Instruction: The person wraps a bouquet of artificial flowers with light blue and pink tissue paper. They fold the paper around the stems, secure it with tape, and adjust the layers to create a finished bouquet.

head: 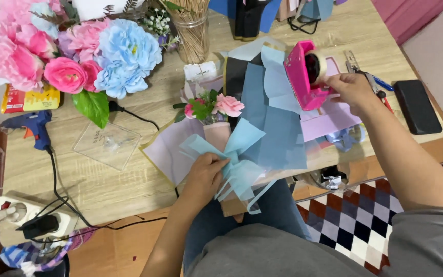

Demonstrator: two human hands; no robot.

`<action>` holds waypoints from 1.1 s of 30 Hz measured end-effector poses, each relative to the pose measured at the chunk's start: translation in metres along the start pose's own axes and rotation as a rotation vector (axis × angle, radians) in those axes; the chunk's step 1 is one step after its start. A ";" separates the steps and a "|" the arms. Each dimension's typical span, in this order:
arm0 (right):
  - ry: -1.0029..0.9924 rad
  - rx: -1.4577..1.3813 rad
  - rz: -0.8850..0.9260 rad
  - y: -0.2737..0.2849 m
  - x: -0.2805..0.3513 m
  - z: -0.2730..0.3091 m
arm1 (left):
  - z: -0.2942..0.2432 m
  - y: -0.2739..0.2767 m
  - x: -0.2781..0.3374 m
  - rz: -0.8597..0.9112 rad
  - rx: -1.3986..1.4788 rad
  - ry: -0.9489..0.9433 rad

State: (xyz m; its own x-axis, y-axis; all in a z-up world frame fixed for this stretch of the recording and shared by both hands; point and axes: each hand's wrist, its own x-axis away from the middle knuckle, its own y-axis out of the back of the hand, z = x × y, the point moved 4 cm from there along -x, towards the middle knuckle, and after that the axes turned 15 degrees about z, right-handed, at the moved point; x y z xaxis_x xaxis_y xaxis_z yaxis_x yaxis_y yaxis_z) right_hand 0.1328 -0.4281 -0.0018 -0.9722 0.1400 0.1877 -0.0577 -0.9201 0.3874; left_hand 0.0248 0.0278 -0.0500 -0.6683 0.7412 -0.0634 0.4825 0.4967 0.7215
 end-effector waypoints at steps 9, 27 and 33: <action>-0.188 -0.354 0.104 -0.018 0.014 0.024 | -0.004 0.004 0.001 -0.057 0.007 -0.029; -0.212 -0.556 -0.058 -0.010 -0.008 -0.011 | -0.002 0.005 0.003 -0.081 0.030 -0.017; -0.216 -0.598 -0.083 -0.003 -0.022 -0.030 | -0.001 0.004 0.005 -0.121 0.089 -0.053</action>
State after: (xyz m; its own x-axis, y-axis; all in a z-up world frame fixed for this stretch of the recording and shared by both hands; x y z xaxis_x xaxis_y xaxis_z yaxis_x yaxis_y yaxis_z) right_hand 0.1471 -0.4398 -0.0340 -0.8949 0.2328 0.3807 -0.3083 -0.9393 -0.1502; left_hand 0.0227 0.0331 -0.0467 -0.6949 0.6950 -0.1844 0.4500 0.6204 0.6423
